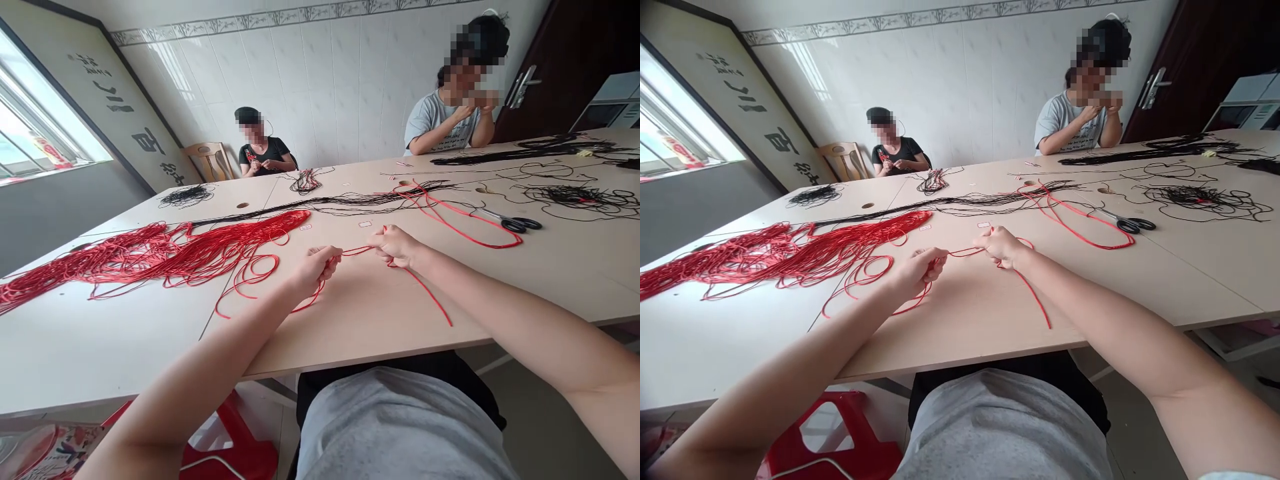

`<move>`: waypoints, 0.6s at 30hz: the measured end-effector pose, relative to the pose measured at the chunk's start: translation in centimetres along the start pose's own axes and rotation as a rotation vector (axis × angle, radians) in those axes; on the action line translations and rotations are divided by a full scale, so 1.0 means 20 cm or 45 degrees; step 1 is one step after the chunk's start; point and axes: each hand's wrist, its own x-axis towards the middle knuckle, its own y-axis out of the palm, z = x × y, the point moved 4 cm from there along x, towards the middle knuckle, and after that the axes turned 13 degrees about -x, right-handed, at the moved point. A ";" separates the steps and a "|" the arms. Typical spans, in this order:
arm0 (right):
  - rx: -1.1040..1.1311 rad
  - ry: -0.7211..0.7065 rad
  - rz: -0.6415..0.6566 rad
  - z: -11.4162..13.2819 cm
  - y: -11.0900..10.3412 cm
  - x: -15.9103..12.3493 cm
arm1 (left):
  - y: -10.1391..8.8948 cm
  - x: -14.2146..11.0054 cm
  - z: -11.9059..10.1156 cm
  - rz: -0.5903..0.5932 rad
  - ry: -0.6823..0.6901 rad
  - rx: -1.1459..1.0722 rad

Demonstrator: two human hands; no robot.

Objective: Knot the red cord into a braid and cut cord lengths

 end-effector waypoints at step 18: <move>-0.209 -0.043 0.038 -0.03 -0.74 0.02 | -0.09 0.05 0.00 0.082 -0.061 0.051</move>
